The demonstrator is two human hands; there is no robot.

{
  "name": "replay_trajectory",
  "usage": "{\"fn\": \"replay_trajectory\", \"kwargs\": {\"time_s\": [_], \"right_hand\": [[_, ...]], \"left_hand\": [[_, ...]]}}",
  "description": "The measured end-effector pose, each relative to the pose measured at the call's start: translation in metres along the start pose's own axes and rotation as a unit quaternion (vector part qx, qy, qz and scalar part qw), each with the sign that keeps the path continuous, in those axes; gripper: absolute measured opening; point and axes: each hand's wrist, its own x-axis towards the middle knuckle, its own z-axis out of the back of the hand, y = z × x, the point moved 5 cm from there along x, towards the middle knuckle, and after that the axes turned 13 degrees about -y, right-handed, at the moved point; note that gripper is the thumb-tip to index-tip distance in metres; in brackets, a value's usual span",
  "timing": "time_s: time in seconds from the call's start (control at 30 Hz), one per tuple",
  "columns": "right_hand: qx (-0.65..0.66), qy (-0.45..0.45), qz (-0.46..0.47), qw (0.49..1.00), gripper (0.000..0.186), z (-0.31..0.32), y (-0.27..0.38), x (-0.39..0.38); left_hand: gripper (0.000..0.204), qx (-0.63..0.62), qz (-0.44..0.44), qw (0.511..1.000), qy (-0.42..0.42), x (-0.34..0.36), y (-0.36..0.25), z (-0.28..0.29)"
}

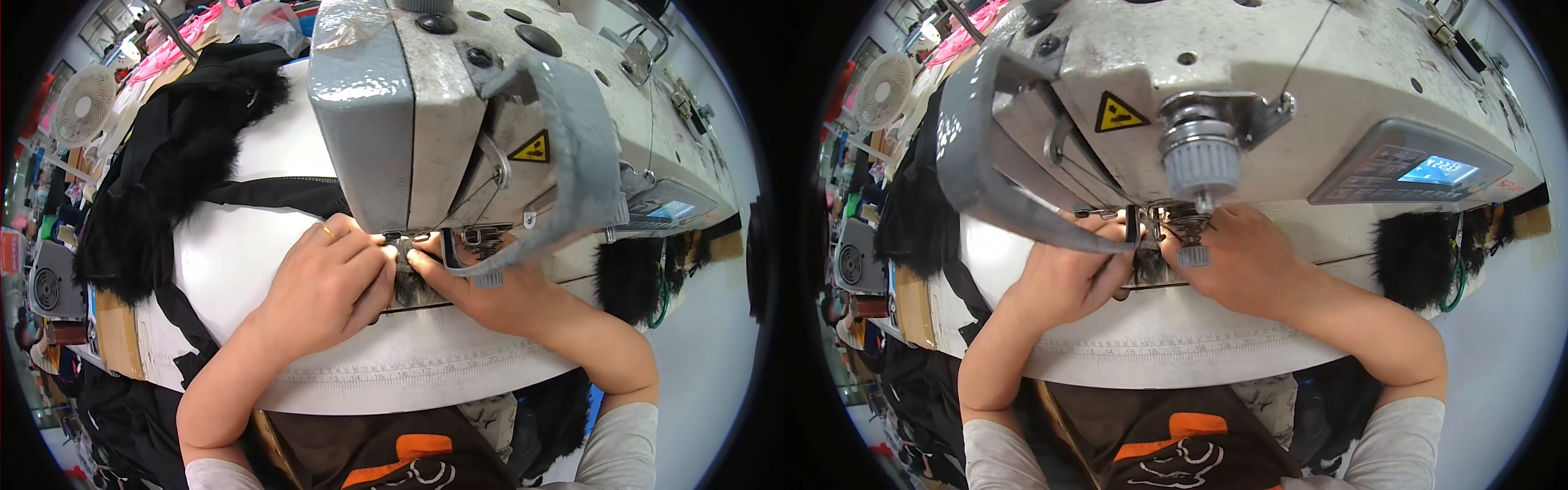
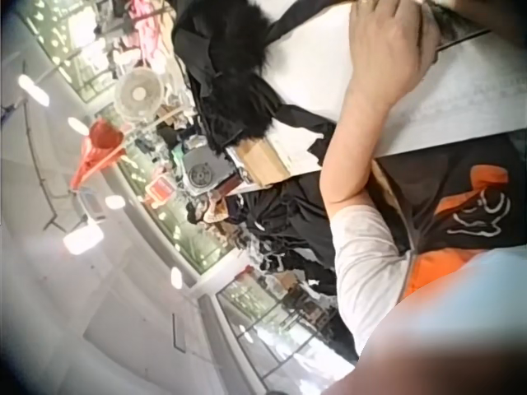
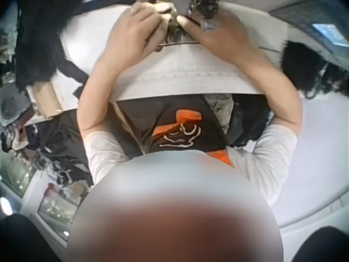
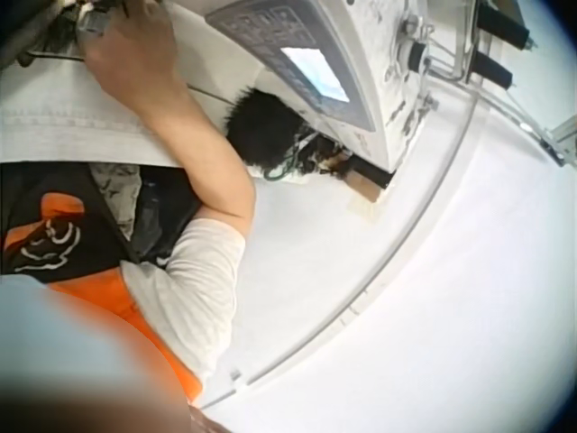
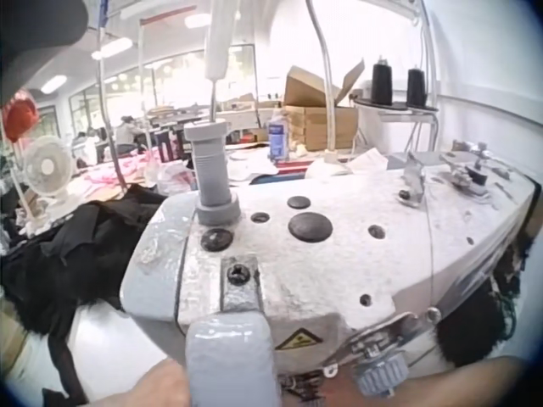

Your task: Sewing faux fur trim onto black fabric using an industrial sewing machine.

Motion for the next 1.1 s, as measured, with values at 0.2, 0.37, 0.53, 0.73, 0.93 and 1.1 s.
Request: {"fn": "replay_trajectory", "kwargs": {"time_s": [0.2,0.37,0.53,0.73,0.93,1.1], "right_hand": [[-0.02,0.009,0.0,1.0,0.026,0.005,0.01,0.004],[-0.041,-0.004,0.012,0.999,0.027,0.014,0.011,0.009],[-0.056,0.005,-0.004,0.998,0.024,0.014,0.01,0.007],[-0.006,0.035,-0.024,0.999,0.036,0.004,0.0,0.006],[0.048,0.09,-0.126,0.987,0.036,-0.002,-0.013,-0.003],[0.045,0.103,-0.126,0.986,0.023,-0.007,-0.012,-0.007]], "left_hand": [[0.015,0.083,0.03,0.996,-0.022,0.003,0.0,-0.011],[0.015,0.1,0.024,0.994,-0.042,0.001,0.001,-0.008],[0.013,0.074,0.003,0.994,-0.082,0.0,0.001,-0.004],[0.019,0.078,0.049,0.996,0.018,-0.002,0.018,-0.013],[0.028,0.071,0.052,0.996,-0.029,-0.001,0.019,-0.014],[0.03,0.064,-0.047,0.997,-0.005,-0.009,0.009,-0.005]]}}
